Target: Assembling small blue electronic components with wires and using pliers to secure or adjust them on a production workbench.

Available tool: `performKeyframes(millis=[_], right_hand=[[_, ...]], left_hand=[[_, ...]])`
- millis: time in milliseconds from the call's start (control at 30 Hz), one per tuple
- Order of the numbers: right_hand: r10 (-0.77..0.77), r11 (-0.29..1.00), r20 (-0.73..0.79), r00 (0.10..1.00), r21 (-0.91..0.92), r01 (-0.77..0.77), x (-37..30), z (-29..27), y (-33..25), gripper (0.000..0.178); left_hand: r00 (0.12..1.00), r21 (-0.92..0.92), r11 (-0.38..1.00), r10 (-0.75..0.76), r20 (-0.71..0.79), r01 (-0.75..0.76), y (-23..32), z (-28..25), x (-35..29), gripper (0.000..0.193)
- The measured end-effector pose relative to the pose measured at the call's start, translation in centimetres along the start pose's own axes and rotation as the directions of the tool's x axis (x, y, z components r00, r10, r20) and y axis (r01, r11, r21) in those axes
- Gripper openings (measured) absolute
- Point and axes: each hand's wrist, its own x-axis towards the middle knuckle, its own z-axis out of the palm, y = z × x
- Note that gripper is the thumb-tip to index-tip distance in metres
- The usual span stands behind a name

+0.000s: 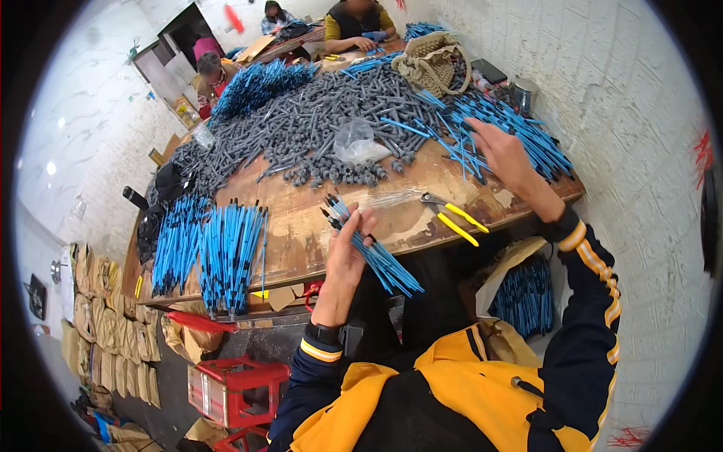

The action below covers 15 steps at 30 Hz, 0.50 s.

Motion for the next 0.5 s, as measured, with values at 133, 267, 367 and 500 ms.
performKeyframes(millis=[133,267,367,500], right_hand=[[0.149,0.978,-0.084,0.985,-0.136,-0.160,-4.5,-4.8,-1.8,0.034],[0.570,0.804,-0.274,0.775,0.379,-0.458,-9.0,-8.1,-4.3,0.033],[0.731,0.602,-0.219,0.646,0.652,-0.460,-11.2,-7.6,-7.0,0.034],[0.756,0.313,0.139,0.640,0.782,-0.539,-12.5,-3.2,-12.0,0.032]], left_hand=[[0.999,-0.043,0.999,-0.028,-0.025,0.027,0.3,-2.5,1.0,0.030],[0.997,0.081,0.994,-0.069,0.017,0.068,-0.2,-0.5,0.2,0.039],[0.979,0.222,0.971,-0.123,0.161,0.086,-2.0,4.6,-2.1,0.037],[0.940,0.235,0.963,-0.196,0.281,0.130,-4.8,8.6,-4.4,0.033]])
